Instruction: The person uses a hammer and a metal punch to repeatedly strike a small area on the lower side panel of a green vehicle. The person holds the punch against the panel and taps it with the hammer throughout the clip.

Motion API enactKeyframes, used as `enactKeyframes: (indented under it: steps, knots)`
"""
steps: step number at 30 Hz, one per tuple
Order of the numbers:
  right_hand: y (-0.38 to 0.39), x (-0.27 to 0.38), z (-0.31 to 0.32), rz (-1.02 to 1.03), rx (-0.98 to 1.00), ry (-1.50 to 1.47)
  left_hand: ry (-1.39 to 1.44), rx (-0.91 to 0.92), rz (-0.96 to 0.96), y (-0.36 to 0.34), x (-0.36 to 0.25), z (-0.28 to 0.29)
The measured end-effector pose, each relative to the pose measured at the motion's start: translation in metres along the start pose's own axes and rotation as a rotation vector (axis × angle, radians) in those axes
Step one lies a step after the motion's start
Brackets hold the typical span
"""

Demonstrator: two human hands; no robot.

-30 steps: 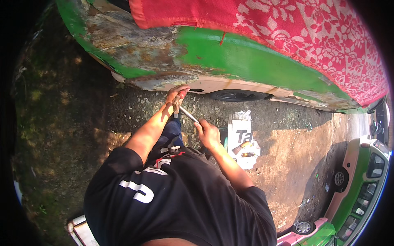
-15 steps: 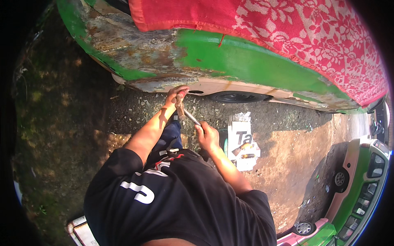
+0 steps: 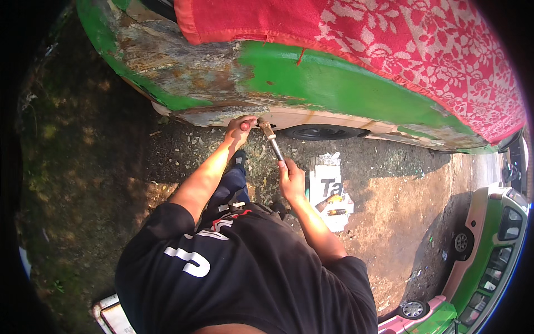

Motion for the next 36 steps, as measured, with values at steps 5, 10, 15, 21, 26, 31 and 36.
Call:
enactKeyframes:
  steps: [5,10,15,21,26,31,36]
  knots:
    - [-0.012,-0.007,-0.007,0.039,0.095,0.263,-0.168,0.073,0.127,-0.015,-0.006,-0.004]
    - [0.001,0.011,-0.004,0.116,0.001,-0.051,-0.389,0.042,0.059,-0.018,-0.01,-0.006]
    - [-0.02,-0.004,-0.01,0.006,0.055,0.14,-0.427,0.04,0.126,-0.011,-0.015,-0.001]
    - [-0.016,0.024,0.002,0.293,-0.038,-0.092,-0.533,-0.025,0.279,-0.021,-0.026,0.001]
    - [-0.032,0.031,0.016,0.017,0.051,0.063,-0.58,0.037,0.318,-0.026,-0.047,-0.003]
    - [-0.031,0.024,0.012,0.182,-0.015,-0.049,-0.513,0.007,0.21,-0.026,-0.05,0.0]
    - [-0.051,0.012,0.012,-0.003,0.013,-0.048,-0.316,-0.02,0.162,-0.028,-0.025,0.006]
Point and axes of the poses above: each hand's wrist, its own y-axis away from the middle knuckle, its own z-axis out of the back of the hand, x = y × z, the point moved 2 cm from there along -y, towards the middle knuckle, and after that the axes turned 7 degrees about x, right-handed, at the moved point
